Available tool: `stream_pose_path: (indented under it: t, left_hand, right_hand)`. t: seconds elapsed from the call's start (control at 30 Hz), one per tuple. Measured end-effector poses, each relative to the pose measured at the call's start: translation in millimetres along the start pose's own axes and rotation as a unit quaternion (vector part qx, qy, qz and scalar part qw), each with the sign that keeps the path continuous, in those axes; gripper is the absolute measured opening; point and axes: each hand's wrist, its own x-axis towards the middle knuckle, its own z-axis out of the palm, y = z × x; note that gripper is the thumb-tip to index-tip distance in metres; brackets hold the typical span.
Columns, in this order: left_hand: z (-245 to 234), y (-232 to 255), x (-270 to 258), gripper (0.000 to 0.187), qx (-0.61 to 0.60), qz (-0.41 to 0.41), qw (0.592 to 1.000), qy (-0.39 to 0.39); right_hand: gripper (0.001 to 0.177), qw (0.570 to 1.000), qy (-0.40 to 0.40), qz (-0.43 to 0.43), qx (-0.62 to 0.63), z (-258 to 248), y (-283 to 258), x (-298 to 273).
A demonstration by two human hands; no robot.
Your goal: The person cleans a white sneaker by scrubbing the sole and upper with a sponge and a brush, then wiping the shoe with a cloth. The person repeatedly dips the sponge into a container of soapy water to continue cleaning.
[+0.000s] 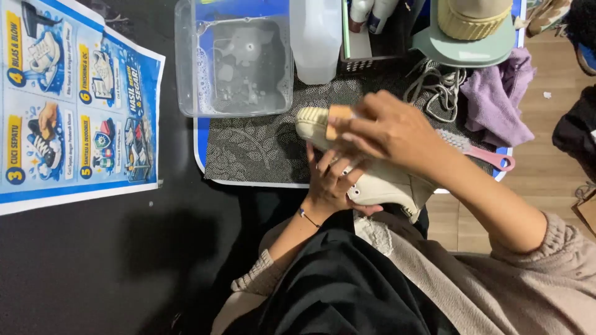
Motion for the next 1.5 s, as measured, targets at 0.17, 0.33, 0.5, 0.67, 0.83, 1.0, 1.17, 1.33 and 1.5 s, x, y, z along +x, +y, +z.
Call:
stream_pose_path:
  t: [0.17,0.33,0.5,0.67,0.83,1.0,1.17,1.33,1.5]
  left_hand:
    - [-6.3,5.1,5.1,0.064,0.019,-0.016,0.999,-0.037]
    - [-13.5,9.4,20.0,0.032,0.058,-0.011,0.997,-0.052]
    - [4.2,0.9,-15.1,0.013,0.044,-0.011,0.998,-0.045]
    - [6.6,0.4,-18.0,0.016,0.046,-0.015,0.998,-0.049]
    - [5.7,2.4,-8.4,0.004,0.044,-0.014,0.998,-0.052]
    - [6.6,3.7,-7.5,0.007,0.044,-0.02,0.998,-0.032]
    - [6.9,5.1,-11.3,0.005,0.04,-0.029,0.998,-0.043]
    - [-6.7,11.1,17.4,0.008,0.037,-0.027,0.998,-0.041]
    - [-2.8,11.3,11.3,0.015,0.038,-0.022,0.998,-0.035]
  right_hand:
    - [0.012,0.998,0.024,0.029,-0.05,8.3,6.2,-0.6]
    - [0.013,0.999,0.011,0.049,-0.01,-0.7,1.4,6.3]
    - [0.017,0.996,-0.001,0.078,0.032,1.2,-0.1,-2.7]
    - [0.016,0.995,0.049,0.087,-0.02,5.0,-2.6,5.2]
    - [0.012,0.997,0.036,0.071,-0.012,-2.2,-7.2,18.5]
    - [0.011,0.997,0.022,0.078,0.003,-7.8,-17.7,20.7]
    - [0.014,0.995,0.045,0.09,-0.023,3.5,-7.3,10.0]
    - [0.029,0.994,0.046,0.094,-0.02,-11.8,-14.8,9.1]
    - [0.026,0.993,-0.026,0.103,0.045,-27.4,-34.6,7.3]
